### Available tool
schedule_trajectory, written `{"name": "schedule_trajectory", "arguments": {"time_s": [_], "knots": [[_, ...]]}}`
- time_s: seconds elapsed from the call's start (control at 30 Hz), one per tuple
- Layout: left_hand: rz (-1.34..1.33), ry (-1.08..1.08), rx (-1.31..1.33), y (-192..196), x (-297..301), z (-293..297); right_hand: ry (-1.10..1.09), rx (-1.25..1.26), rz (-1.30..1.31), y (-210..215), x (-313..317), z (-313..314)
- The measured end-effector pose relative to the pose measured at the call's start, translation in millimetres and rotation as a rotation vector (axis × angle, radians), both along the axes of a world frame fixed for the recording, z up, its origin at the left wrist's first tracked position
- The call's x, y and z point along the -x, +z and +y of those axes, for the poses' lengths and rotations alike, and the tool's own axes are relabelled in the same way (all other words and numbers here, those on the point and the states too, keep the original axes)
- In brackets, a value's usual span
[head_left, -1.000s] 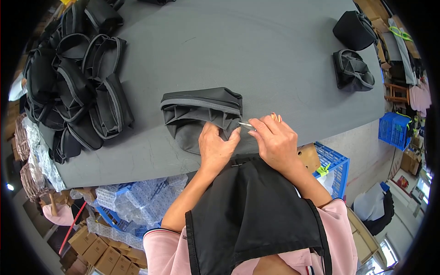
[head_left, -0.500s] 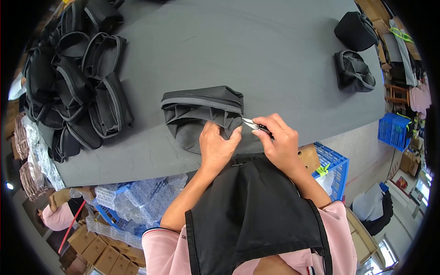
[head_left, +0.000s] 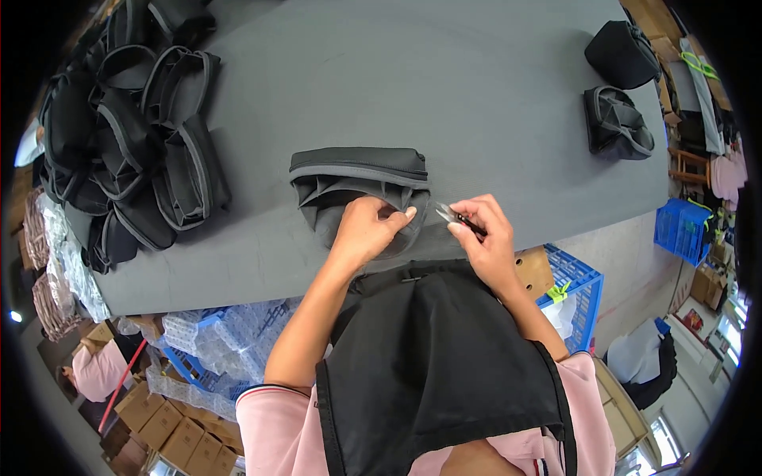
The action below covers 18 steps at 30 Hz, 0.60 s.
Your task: Trimming loose threads from black fabric bags using small snips at a factory workstation.
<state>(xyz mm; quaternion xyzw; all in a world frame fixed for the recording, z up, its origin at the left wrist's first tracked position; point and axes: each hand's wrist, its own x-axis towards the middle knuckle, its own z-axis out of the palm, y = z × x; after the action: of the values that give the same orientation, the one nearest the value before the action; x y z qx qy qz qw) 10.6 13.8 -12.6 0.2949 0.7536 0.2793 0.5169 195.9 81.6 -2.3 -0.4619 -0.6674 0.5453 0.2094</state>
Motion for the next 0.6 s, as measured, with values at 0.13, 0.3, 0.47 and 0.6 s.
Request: {"name": "schedule_trajectory", "arguments": {"time_s": [0.13, 0.3, 0.47, 0.6], "knots": [[0.023, 0.032, 0.050, 3, -4, 3, 0.149, -0.184, -0.019, 7, -9, -6], [0.054, 0.036, 0.025, 3, -4, 3, 0.226, -0.417, -0.019, -6, -12, -8], [0.058, 0.059, 0.029, 1, -2, 1, 0.290, -0.494, -0.039, -5, -5, -6], [0.060, 0.053, 0.015, 3, -1, 1, 0.316, -0.570, -0.041, -5, -1, -7]]}}
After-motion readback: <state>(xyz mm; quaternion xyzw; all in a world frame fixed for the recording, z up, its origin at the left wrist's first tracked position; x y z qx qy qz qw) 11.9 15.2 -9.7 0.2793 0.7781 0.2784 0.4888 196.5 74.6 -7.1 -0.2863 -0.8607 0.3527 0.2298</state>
